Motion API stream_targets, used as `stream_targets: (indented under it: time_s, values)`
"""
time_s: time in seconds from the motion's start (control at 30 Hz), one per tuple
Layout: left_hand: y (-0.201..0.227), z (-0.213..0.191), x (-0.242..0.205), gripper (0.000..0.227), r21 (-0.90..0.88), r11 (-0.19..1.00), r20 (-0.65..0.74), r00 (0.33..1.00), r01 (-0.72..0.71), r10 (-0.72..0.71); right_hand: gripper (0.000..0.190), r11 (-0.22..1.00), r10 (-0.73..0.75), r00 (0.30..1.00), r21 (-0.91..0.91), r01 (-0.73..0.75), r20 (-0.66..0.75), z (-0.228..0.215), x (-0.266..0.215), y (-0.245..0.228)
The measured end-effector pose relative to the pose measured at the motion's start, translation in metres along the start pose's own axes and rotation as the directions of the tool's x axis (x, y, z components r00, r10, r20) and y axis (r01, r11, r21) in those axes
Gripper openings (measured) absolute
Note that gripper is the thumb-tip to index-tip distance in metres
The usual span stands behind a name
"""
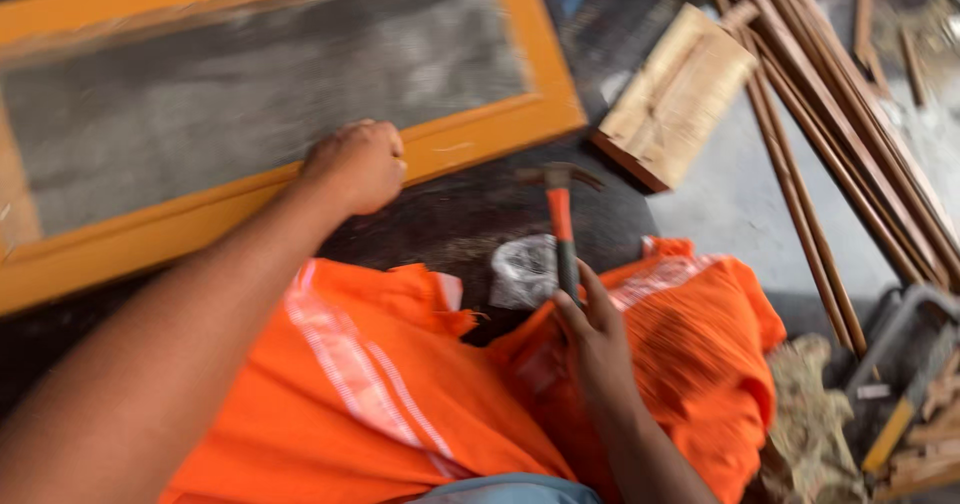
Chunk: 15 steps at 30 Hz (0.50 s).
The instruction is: The person secures a metal mesh screen to a yellow wooden frame by hand-hammering small nails along the perimeter. They repeatedly pick up nails, position them, and hammer them into the frame while sitting on the floor.
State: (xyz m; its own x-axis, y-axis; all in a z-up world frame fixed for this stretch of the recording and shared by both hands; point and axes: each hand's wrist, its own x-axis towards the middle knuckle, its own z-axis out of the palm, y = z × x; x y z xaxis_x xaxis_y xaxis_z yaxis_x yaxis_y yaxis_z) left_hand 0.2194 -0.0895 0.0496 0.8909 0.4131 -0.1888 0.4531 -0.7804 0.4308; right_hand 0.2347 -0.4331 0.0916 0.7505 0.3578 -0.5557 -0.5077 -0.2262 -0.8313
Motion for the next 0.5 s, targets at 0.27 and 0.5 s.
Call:
stream_targets:
  time_s: [0.27, 0.5]
  values:
    - [0.168, 0.037, 0.008, 0.021, -0.178, 0.981, 0.067, 0.994, -0.070, 0.083, 0.062, 0.962, 0.272, 0.934, -0.077, -0.261, 0.234, -0.030, 0.020, 0.002]
    - [0.147, 0.053, -0.027, 0.019, -0.051, 0.999, 0.104, 0.994, 0.020, -0.014, 0.046, 0.828, -0.213, 0.937, -0.561, 0.023, -0.276, -0.188, 0.070, -0.014]
